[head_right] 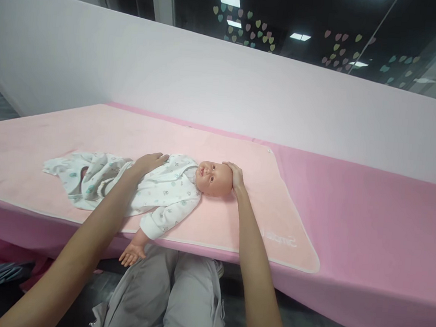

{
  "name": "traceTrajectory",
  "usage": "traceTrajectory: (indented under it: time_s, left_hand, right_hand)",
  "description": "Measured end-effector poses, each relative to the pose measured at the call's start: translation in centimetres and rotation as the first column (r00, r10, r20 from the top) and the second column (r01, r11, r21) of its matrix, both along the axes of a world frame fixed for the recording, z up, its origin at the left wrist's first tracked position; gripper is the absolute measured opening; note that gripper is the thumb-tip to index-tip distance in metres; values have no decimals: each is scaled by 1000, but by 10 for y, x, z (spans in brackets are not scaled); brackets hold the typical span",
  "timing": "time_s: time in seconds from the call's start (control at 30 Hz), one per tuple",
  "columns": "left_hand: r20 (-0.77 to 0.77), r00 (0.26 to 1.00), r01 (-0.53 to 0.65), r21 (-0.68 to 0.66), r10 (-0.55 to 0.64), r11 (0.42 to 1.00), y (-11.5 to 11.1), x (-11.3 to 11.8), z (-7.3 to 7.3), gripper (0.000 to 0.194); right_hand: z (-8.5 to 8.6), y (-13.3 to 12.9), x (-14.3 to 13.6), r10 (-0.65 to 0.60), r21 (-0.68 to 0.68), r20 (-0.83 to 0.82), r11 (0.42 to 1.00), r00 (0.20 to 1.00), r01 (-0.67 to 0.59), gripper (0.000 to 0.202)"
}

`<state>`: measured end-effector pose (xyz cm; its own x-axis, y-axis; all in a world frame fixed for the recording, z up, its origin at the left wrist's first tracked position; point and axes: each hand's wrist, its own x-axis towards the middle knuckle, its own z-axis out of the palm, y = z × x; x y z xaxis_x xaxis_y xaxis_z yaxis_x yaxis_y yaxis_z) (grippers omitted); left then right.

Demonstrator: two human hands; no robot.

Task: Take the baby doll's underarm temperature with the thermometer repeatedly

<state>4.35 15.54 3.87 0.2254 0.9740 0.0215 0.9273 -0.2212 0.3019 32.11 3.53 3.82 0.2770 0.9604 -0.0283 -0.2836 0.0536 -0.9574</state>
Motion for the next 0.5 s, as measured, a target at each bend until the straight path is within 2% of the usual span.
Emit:
traceTrajectory:
  time_s: [0.17,0.33,0.5]
  left_hand:
    - [-2,1000,3,1,-3,1000,-1,0,1,56]
    - [-6,1000,9,-1,-9,1000,-2,0,2,56]
    - [0,1000,14,0,-14,1000,-1,0,1,55]
  right_hand:
    - [4,-4,-1,39,-41,12,998,999,-38,25]
    - [2,-3,1,1,-7,7,1000,1000,-1,24]
    - [-3,1,4,65,-33,-67,997,996,-68,24]
